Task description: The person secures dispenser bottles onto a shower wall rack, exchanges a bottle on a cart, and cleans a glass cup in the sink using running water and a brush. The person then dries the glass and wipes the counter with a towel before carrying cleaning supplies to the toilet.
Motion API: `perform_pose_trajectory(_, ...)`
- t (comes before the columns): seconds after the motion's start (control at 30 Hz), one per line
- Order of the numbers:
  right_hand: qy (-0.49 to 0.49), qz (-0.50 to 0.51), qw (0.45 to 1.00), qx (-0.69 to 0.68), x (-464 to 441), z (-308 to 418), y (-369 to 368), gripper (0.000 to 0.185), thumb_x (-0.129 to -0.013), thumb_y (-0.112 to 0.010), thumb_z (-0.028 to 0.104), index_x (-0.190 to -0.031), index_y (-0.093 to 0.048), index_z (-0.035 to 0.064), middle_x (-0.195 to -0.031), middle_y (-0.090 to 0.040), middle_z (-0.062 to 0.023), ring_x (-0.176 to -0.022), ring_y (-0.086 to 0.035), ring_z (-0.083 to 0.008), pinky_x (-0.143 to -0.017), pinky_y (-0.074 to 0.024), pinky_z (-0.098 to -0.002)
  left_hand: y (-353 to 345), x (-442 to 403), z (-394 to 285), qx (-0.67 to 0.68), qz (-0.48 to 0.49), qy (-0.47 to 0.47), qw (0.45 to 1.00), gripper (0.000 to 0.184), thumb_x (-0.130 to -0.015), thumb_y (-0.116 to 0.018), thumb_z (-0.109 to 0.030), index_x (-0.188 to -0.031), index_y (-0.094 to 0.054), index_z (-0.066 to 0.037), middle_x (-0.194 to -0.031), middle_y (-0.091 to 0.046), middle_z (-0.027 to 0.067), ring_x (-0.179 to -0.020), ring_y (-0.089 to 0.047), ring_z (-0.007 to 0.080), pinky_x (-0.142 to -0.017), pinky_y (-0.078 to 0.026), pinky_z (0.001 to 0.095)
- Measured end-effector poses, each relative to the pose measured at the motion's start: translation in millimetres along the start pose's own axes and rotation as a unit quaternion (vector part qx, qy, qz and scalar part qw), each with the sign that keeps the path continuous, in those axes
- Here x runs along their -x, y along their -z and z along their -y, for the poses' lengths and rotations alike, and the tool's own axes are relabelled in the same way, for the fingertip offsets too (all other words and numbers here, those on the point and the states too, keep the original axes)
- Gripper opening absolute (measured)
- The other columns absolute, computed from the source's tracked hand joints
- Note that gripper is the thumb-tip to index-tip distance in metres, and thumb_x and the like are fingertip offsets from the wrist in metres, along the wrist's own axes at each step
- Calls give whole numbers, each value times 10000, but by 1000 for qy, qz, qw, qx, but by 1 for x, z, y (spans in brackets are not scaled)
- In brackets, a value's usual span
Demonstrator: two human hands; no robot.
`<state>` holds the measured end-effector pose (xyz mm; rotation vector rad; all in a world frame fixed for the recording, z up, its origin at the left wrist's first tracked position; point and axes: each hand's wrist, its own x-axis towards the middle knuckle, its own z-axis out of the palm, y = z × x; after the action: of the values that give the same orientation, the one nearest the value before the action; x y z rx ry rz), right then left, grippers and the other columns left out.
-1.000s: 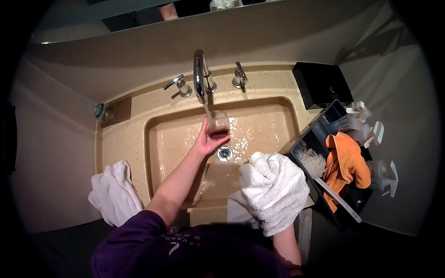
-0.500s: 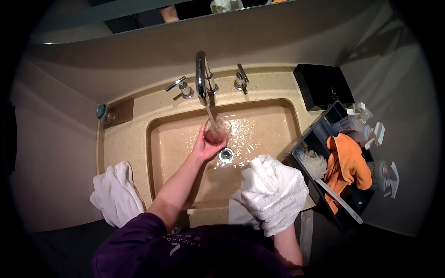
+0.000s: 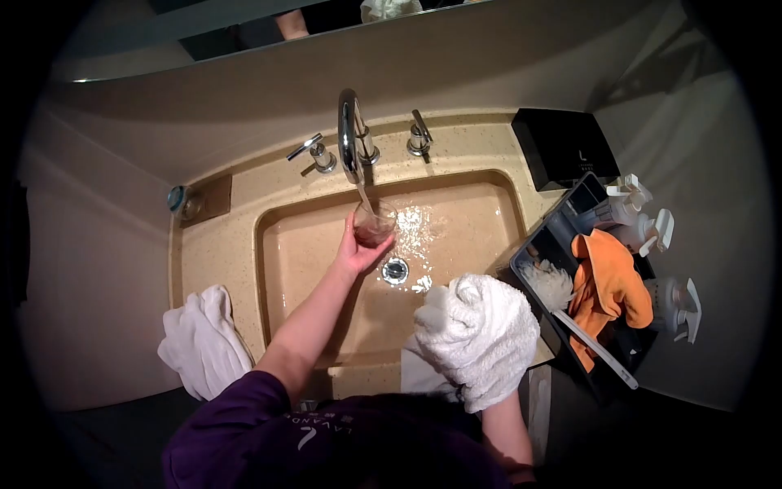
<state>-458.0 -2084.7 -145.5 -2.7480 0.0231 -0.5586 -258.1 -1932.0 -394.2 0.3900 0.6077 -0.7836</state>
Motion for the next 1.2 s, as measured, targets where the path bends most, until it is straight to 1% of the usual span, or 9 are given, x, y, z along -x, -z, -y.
perform_pose_trajectory(0.03,9,-5,1000,2,2,-3,-2,269,-612,-664,281,-841,-621,147,-767,-567,-74,-616,-553,-275,-531,-438,-366,0,-2,-3,16,-27,-7,999,778,-762,-634,-533,-1343,-317,-122,-1359,-349,137,-1206,-394,328,-997,-354,514)
perform_pose_trajectory(0.13,15,2,1000,3,6,-7,-6,266,-635,-653,288,-862,-615,155,-778,-564,-73,-604,-550,-272,-522,-436,-366,-3,8,-3,-47,5,39,998,755,-766,-622,-545,-1318,-349,-109,-1346,-367,142,-1184,-412,323,-979,-381,501)
perform_pose_trajectory(0.23,11,20,1000,4,7,-7,-3,256,-651,-642,284,-869,-603,156,-779,-555,-74,-608,-546,-269,-523,-432,-368,8,-1,-4,-35,49,38,997,769,-768,-610,-558,-1332,-336,-112,-1344,-369,142,-1176,-420,320,-969,-395,492)
perform_pose_trajectory(0.4,8,29,999,15,3,0,0,244,-643,-639,270,-845,-583,147,-771,-539,-76,-619,-538,-272,-531,-425,-380,-3,-3,-2,-53,25,66,996,711,-775,-603,-553,-1293,-397,-113,-1296,-428,149,-1159,-446,321,-939,-432,486)
perform_pose_trajectory(0.63,0,44,999,28,-5,4,1,230,-631,-635,251,-811,-554,134,-760,-515,-79,-635,-526,-275,-543,-416,-397,-6,-16,0,-63,8,17,998,764,-749,-667,-499,-1337,-321,-154,-1359,-329,127,-1231,-347,333,-993,-347,548)
perform_pose_trajectory(0.83,-10,63,997,41,-8,7,4,222,-620,-632,234,-782,-529,123,-750,-495,-82,-649,-516,-278,-553,-407,-412,-17,4,-3,84,-52,6,995,792,-723,-722,-422,-1342,-310,-151,-1373,-332,121,-1235,-357,343,-998,-338,569)
perform_pose_trajectory(1.03,-45,122,991,39,-30,44,30,222,-610,-605,222,-727,-457,104,-683,-451,-81,-629,-492,-291,-555,-388,-426,-17,2,0,32,-21,23,999,789,-742,-700,-440,-1351,-294,-145,-1382,-318,121,-1237,-359,328,-999,-353,540)
perform_pose_trajectory(1.1,-31,126,991,33,-26,39,29,250,-608,-616,251,-738,-463,102,-702,-465,-89,-653,-500,-298,-575,-392,-426,-26,3,1,22,-23,41,999,799,-745,-694,-450,-1357,-285,-141,-1383,-316,122,-1238,-359,328,-1001,-348,543)
perform_pose_trajectory(1.2,9,97,995,27,-1,4,10,304,-620,-655,302,-821,-540,105,-812,-534,-114,-745,-539,-299,-628,-420,-423,-29,7,-3,-62,-17,-7,998,816,-745,-689,-465,-1368,-271,-143,-1385,-314,125,-1248,-352,327,-999,-343,544)
